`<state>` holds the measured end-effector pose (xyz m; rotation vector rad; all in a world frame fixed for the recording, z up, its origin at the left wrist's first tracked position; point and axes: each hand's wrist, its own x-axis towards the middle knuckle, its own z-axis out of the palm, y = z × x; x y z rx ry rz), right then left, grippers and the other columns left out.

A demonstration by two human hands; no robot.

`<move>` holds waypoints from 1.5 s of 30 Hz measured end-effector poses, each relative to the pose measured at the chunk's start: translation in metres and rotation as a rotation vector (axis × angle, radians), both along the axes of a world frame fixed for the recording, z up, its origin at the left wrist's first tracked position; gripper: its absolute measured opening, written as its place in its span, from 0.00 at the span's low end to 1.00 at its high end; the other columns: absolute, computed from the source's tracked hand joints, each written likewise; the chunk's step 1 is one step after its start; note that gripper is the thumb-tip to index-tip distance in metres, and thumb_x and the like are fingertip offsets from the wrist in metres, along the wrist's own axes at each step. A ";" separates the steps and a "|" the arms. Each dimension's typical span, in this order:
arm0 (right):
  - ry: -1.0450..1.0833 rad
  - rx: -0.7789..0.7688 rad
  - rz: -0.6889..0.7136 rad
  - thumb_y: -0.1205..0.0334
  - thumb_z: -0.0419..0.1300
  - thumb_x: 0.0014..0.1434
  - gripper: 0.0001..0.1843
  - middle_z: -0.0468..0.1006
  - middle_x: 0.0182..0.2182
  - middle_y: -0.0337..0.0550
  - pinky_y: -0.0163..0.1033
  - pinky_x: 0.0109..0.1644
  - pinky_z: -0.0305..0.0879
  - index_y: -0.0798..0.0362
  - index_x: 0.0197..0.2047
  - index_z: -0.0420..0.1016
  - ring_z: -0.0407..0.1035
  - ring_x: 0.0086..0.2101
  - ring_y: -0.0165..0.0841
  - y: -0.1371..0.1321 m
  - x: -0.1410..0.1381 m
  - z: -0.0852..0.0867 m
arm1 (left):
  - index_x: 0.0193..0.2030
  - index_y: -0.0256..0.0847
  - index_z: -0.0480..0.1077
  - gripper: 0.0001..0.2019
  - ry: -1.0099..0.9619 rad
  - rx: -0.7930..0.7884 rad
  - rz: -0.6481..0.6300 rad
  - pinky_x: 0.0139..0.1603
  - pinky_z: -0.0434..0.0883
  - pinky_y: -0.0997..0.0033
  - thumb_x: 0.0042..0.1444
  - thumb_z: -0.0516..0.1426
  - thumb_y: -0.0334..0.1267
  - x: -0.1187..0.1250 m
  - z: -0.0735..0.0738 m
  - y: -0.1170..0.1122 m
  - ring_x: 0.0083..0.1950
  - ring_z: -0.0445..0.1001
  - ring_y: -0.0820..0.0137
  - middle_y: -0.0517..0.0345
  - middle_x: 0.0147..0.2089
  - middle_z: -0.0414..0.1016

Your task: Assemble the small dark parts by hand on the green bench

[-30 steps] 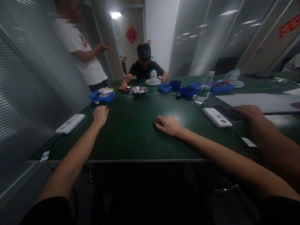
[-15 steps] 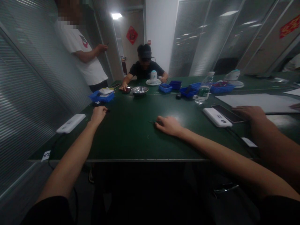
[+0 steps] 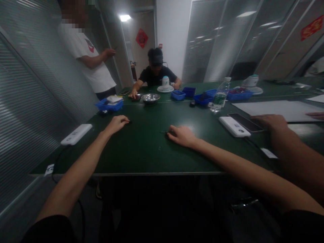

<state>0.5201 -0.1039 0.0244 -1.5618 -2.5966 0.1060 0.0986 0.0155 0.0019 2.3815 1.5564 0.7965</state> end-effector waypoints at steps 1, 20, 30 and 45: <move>0.005 0.007 0.011 0.44 0.49 0.75 0.22 0.83 0.40 0.49 0.38 0.36 0.59 0.51 0.57 0.70 0.76 0.36 0.38 0.000 0.000 -0.001 | 0.43 0.41 0.81 0.08 -0.011 -0.005 -0.073 0.59 0.73 0.59 0.61 0.61 0.37 0.016 0.000 -0.004 0.51 0.79 0.61 0.50 0.49 0.82; 0.097 0.021 0.139 0.46 0.50 0.75 0.21 0.82 0.42 0.47 0.37 0.36 0.57 0.51 0.59 0.69 0.73 0.35 0.36 -0.002 0.002 -0.002 | 0.52 0.41 0.80 0.13 -0.159 -0.159 -0.518 0.44 0.69 0.65 0.65 0.62 0.44 0.125 -0.007 -0.051 0.43 0.74 0.65 0.51 0.48 0.78; 0.081 0.008 0.158 0.46 0.48 0.76 0.21 0.82 0.44 0.48 0.37 0.37 0.58 0.51 0.60 0.69 0.74 0.36 0.36 -0.005 0.001 0.002 | 0.53 0.41 0.81 0.13 -0.207 -0.245 -0.593 0.47 0.69 0.64 0.66 0.62 0.43 0.127 -0.009 -0.050 0.46 0.75 0.64 0.50 0.48 0.79; 0.040 0.064 0.197 0.47 0.47 0.76 0.21 0.82 0.45 0.49 0.38 0.36 0.57 0.51 0.59 0.69 0.73 0.34 0.36 -0.007 -0.001 0.000 | 0.54 0.43 0.82 0.12 -0.257 -0.272 -0.655 0.57 0.70 0.61 0.67 0.61 0.39 0.127 -0.006 -0.053 0.52 0.76 0.63 0.50 0.50 0.78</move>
